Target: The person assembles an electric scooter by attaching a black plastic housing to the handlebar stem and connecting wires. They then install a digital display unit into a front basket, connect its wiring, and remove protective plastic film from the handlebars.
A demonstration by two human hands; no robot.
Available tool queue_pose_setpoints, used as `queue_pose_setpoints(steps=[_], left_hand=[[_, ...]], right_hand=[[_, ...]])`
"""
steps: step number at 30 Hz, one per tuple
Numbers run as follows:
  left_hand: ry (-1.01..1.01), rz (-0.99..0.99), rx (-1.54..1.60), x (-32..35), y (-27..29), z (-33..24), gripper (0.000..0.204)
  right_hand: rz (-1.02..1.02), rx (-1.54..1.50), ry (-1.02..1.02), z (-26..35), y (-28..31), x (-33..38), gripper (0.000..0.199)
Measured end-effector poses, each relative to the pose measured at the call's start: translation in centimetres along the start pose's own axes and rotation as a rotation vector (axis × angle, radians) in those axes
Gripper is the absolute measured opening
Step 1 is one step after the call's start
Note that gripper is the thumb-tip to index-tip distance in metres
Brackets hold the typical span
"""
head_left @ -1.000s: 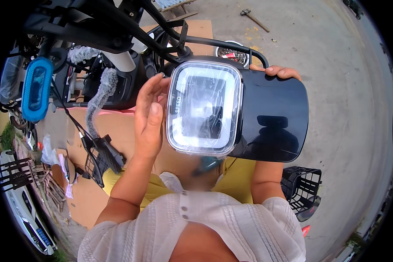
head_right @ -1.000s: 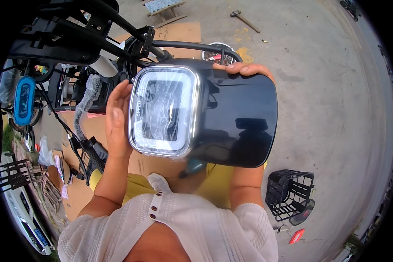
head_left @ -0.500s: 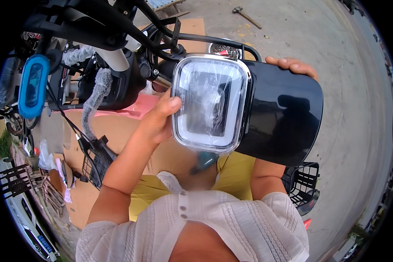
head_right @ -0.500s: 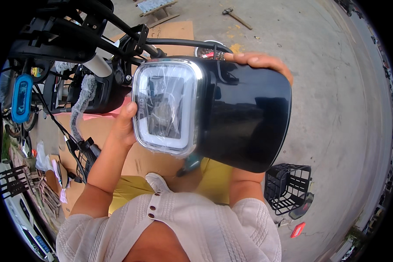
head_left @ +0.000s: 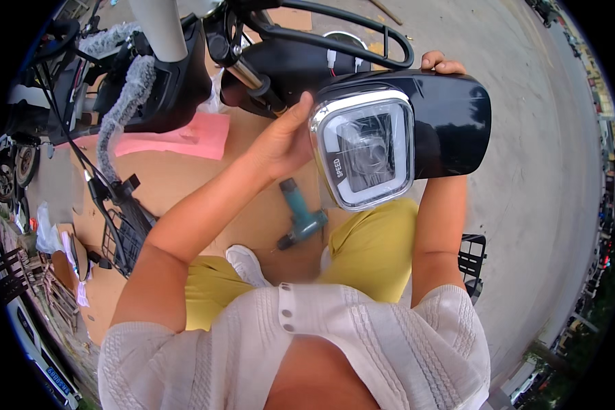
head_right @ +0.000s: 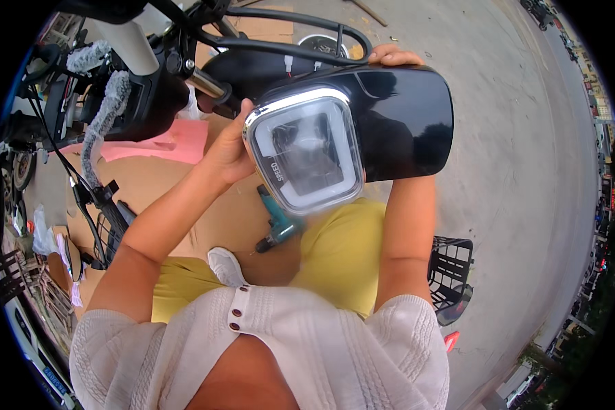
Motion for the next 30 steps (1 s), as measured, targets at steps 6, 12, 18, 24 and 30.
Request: queue_pose_setpoints(steps=[6, 12, 18, 24, 30], left_hand=[[0.025, 0.094, 0.175, -0.1, 4.4, -0.3, 0.039], [-0.047, 0.003, -0.107, -0.1, 5.9, -1.4, 0.029], [0.133, -0.288, -0.094, 0.7, 7.8, -0.4, 0.024], [0.274, -0.254, -0.025, 1.4, 8.7, 0.6, 0.026], [0.37, -0.129, -0.054, 1.7, 9.6, 1.7, 0.028]], right_hand=[[0.062, 0.263, -0.175, -1.9, -2.7, 3.2, 0.02], [-0.046, 0.363, -0.415, -3.7, -1.5, 5.4, 0.03], [-0.373, 0.741, -0.814, -6.6, 6.2, 8.2, 0.032], [-0.238, 0.269, -0.967, -8.5, 1.5, 9.0, 0.052], [0.062, 0.255, -1.07, -11.0, -0.4, 11.2, 0.05]])
Point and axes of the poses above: each hand's wrist, its own x-axis away from the middle knuckle, its own y-axis out of the back of the hand, z = x × y, the point moved 10 cm from there along -x, towards the middle knuckle, and after that the axes turned 12 degrees about -y, right-handed, at the moved point
